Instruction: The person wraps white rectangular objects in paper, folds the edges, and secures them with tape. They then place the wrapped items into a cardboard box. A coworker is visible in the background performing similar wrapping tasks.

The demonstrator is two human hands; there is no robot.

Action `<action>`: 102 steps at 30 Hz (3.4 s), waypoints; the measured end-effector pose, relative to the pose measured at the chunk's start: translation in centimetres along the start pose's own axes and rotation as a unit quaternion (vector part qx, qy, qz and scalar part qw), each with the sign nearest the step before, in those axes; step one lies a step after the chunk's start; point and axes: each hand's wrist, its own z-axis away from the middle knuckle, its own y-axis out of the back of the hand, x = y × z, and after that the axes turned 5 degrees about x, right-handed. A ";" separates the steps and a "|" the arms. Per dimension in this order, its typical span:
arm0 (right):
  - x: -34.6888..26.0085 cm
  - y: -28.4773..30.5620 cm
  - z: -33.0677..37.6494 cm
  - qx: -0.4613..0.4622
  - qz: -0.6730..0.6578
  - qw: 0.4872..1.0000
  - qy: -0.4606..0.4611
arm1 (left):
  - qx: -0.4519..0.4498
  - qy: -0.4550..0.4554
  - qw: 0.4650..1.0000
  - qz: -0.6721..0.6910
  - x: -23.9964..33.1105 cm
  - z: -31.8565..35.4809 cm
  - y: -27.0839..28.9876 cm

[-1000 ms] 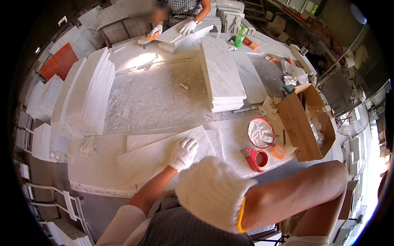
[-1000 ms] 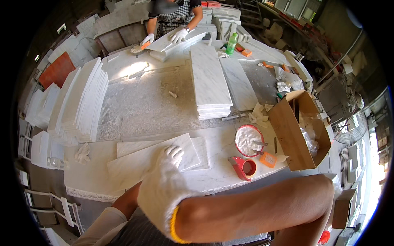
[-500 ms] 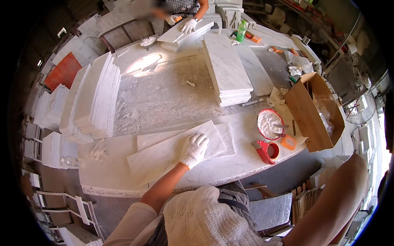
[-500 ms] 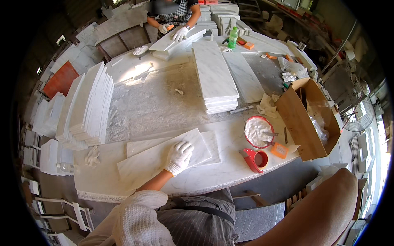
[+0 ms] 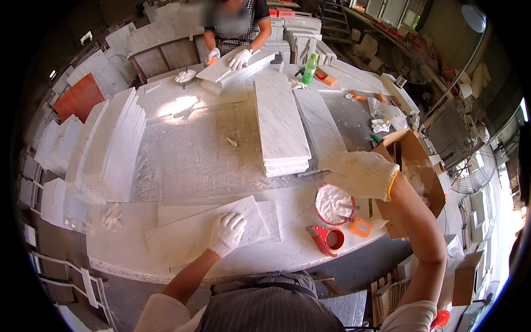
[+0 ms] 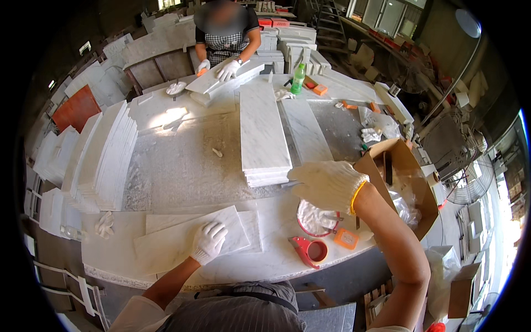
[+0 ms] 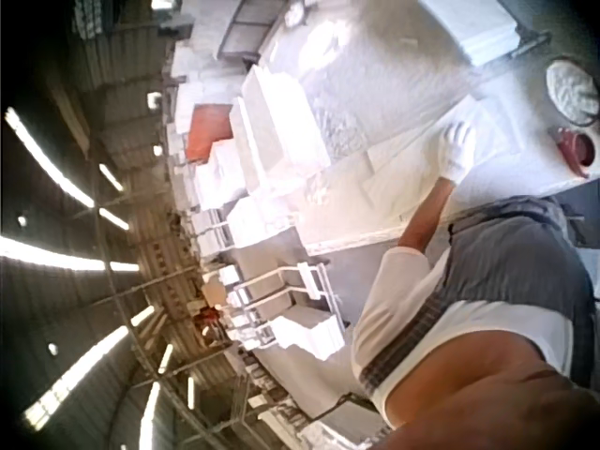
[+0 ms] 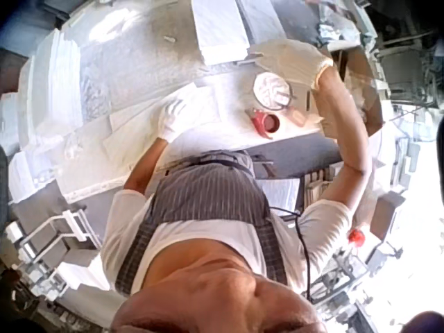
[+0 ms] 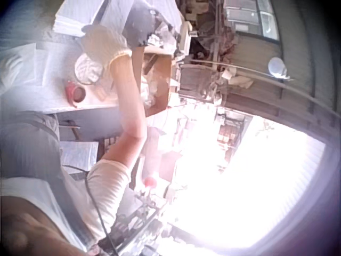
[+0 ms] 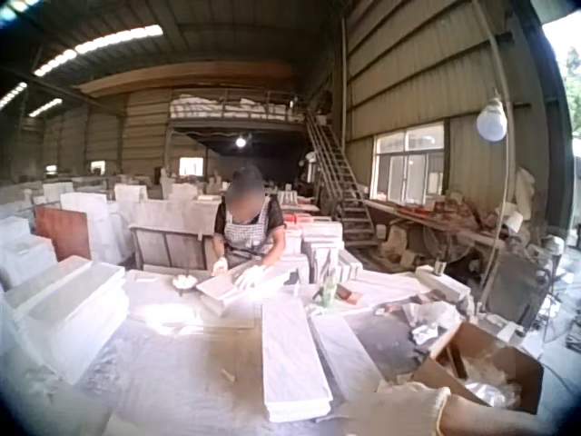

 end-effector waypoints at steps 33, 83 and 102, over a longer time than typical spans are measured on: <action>39.8 -13.5 -36.1 0.137 -0.142 0.930 -0.312 | 0.006 0.244 0.962 -0.124 1.8 -8.1 -4.8; 35.9 -23.1 -33.5 0.496 -0.463 0.652 -0.337 | -0.010 0.255 0.961 -0.108 2.1 -8.7 -3.6; 28.0 -7.7 -41.0 0.311 -0.752 0.538 -0.220 | 0.007 0.256 0.958 -0.129 2.1 -8.4 -3.5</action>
